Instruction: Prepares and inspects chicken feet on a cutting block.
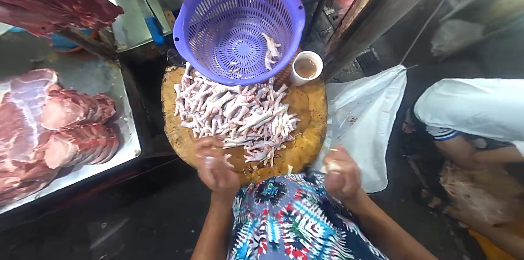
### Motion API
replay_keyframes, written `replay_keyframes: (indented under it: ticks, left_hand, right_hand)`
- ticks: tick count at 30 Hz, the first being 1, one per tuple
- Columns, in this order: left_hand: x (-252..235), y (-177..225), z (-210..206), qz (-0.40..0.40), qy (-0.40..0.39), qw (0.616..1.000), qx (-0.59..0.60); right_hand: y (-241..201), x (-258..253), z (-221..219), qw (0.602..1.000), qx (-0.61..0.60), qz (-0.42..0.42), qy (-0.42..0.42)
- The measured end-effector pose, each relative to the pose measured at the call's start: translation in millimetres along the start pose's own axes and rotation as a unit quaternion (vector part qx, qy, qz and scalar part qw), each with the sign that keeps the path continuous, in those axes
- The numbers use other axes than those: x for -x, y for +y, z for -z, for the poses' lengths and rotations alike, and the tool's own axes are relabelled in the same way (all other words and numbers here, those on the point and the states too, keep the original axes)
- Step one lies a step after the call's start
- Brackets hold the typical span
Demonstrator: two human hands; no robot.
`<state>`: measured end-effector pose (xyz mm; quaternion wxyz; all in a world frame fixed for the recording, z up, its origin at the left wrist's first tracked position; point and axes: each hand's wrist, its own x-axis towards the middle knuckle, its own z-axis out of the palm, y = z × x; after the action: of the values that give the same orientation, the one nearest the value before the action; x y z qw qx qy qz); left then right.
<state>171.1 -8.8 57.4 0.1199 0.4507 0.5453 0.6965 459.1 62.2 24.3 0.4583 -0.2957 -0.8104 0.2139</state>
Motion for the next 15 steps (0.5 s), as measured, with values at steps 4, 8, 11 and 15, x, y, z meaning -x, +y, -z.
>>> replay_keyframes:
  ticks: [4, 8, 11, 15]
  left_hand:
    - [26, -19, -31, -0.091, -0.195, 0.910, -0.355]
    - [53, -52, -54, -0.116, -0.224, 0.830, -0.498]
    - [56, -56, -53, -0.128, -0.190, 0.825, -0.516]
    - [56, -58, -54, -0.137, -0.175, 0.819, -0.529]
  right_hand:
    - [29, 21, 39, 0.836, 0.301, -0.410, -0.206]
    - [50, 5, 49, 0.663, 0.291, -0.573, -0.385]
    - [17, -56, 39, 0.843, 0.268, -0.392, -0.253]
    - [-6, -166, 2, 0.945, 0.248, -0.136, -0.166]
